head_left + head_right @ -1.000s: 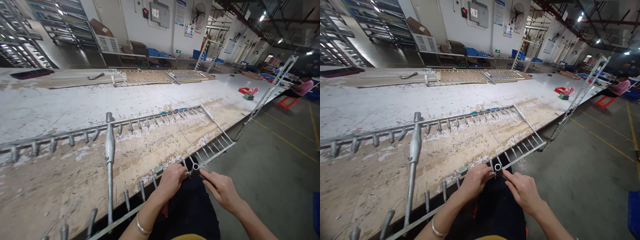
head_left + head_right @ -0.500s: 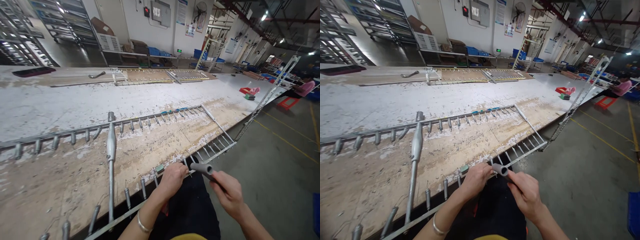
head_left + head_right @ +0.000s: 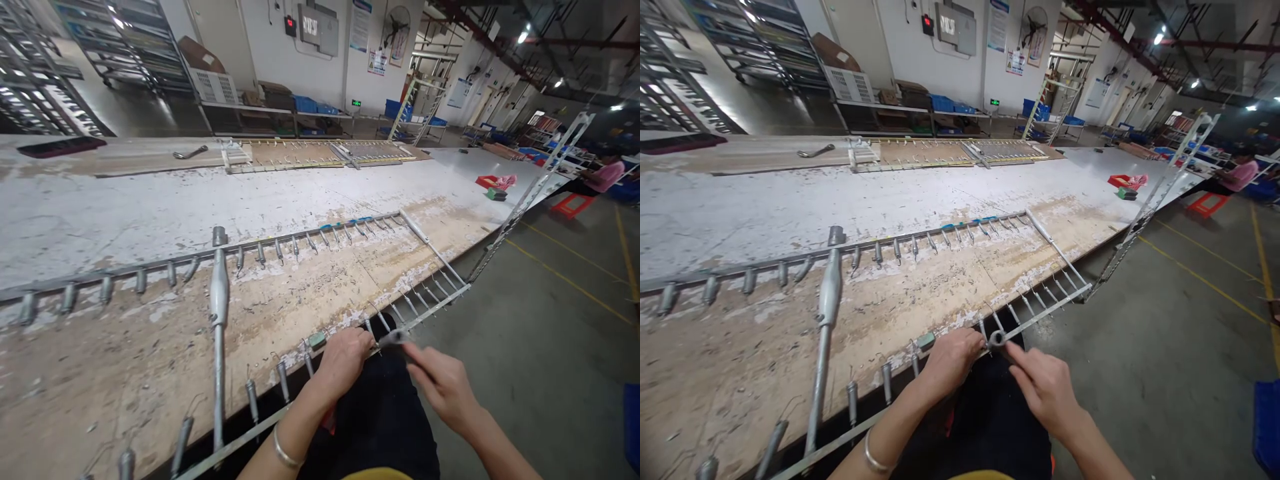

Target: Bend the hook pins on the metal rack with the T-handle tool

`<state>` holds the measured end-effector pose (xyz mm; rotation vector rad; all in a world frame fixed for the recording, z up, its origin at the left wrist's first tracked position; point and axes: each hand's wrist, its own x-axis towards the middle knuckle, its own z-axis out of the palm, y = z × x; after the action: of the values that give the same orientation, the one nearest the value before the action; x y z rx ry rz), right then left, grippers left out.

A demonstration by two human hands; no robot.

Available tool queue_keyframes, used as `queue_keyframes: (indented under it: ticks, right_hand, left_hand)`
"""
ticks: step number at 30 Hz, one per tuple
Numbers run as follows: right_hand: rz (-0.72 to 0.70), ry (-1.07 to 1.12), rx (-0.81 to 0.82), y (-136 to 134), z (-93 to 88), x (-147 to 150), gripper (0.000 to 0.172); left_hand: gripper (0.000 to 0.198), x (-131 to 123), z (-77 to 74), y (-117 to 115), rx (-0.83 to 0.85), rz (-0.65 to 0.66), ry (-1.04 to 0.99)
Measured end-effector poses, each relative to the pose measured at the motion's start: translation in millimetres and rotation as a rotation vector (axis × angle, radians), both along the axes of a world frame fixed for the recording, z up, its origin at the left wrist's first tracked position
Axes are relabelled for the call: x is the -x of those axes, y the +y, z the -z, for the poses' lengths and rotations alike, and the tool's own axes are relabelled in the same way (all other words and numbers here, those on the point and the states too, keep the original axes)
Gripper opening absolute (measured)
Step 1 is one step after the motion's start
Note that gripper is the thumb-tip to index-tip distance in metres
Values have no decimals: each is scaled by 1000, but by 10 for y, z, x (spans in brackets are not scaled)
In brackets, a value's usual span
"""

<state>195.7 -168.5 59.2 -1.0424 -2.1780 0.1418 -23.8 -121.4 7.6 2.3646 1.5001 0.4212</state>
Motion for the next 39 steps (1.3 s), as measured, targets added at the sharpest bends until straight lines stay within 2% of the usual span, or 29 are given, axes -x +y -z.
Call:
queue_keyframes:
  ticks: [2, 3, 7, 8, 9, 12, 14, 18, 20, 22, 24, 28, 30, 33, 34, 38, 39]
  right_hand:
    - [-36, -122, 94, -1, -28, 6, 35]
    - [-43, -111, 98, -6, -43, 4, 35]
    - [38, 190, -105, -36, -44, -20, 47]
    - [59, 210, -135, -35, -24, -21, 48]
    - [64, 183, -124, -30, -2, -18, 47]
    - [18, -16, 91, -3, 25, 1, 39]
    - [18, -17, 132, 3, -2, 5, 38]
    - [48, 215, -78, -12, -13, -10, 45]
    - [43, 155, -56, -12, 30, -19, 43]
    - [31, 16, 61, -10, 58, -29, 39]
    - [27, -19, 112, -15, 43, -36, 39]
    - [14, 169, -53, -40, -34, -19, 43]
    - [10, 76, -26, -43, -54, -6, 39]
    - [-19, -155, 125, -35, -88, -19, 34]
    - [-31, -156, 138, -32, -101, -31, 34]
    - [-1, 139, -26, -17, -89, -54, 43]
    - [10, 155, -39, -11, -65, -51, 43]
  left_hand:
    - [26, -1, -6, 6, 11, 2, -5]
    - [26, -3, -9, 9, 11, -1, -6]
    - [29, -4, -20, 13, -2, -14, 0]
    - [29, -2, -22, 12, -2, -9, 1]
    - [29, 1, -25, 11, -3, -3, 3]
    - [26, 10, -35, 5, -11, 2, 11]
    - [25, 12, -43, 3, -20, 0, 13]
    - [27, 9, -51, -3, -30, 5, 2]
    - [27, 9, -50, -6, -22, 5, 4]
    - [26, 8, -49, -6, -9, 4, 10]
    - [25, 6, -51, -5, 1, 2, 20]
    - [27, 2, -66, -2, 12, -5, 47]
    - [26, 2, -76, -2, 24, 0, 53]
    - [22, 1, -85, -3, 34, 18, 51]
    - [22, 0, -85, -4, 29, 18, 50]
    - [24, -1, -69, -9, -10, -2, 53]
    - [24, 0, -65, -11, -11, -1, 54]
